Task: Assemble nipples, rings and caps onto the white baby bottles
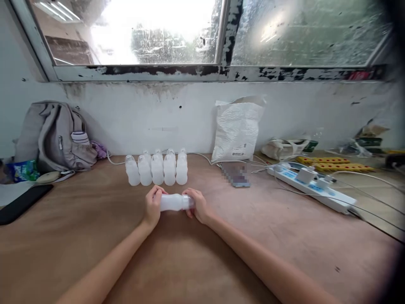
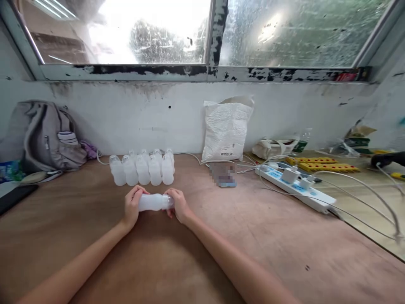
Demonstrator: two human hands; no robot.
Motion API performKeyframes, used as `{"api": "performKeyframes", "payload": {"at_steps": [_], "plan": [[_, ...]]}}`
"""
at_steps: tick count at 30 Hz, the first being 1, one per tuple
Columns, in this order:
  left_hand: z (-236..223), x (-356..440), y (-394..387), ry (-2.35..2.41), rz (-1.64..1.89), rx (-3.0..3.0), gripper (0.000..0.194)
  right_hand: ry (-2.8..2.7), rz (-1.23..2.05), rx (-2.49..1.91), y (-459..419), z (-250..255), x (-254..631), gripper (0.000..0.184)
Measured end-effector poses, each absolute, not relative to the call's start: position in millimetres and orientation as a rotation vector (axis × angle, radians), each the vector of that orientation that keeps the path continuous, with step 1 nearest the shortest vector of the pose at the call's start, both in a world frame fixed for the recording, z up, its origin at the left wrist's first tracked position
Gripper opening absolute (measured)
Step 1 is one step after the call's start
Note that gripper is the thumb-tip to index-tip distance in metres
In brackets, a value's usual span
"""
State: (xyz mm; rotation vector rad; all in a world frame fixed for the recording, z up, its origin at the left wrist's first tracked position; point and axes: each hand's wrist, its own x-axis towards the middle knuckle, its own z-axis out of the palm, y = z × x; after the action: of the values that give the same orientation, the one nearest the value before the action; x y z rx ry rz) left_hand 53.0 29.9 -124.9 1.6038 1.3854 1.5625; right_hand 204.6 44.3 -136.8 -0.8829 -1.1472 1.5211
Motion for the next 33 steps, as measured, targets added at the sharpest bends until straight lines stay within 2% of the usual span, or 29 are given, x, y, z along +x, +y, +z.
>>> {"api": "performKeyframes", "payload": {"at_steps": [7,17,25,33], "plan": [[-129.0,46.0,30.2,1.447,1.56,1.682,0.025,-1.17,1.498,-0.877,40.7,-131.7,198.4,0.02],[-128.4,27.6,28.1,1.528,1.344,1.933,0.03,-1.209,1.52,-0.887,28.1,-130.4,201.1,0.022],[-124.4,33.6,15.6,1.48,1.251,2.155,0.035,-1.185,1.546,-0.854,22.1,-123.1,210.4,0.031],[-124.9,41.2,9.1,1.394,1.078,2.37,0.037,-1.188,1.354,-0.936,20.8,-126.4,213.0,0.018]]}}
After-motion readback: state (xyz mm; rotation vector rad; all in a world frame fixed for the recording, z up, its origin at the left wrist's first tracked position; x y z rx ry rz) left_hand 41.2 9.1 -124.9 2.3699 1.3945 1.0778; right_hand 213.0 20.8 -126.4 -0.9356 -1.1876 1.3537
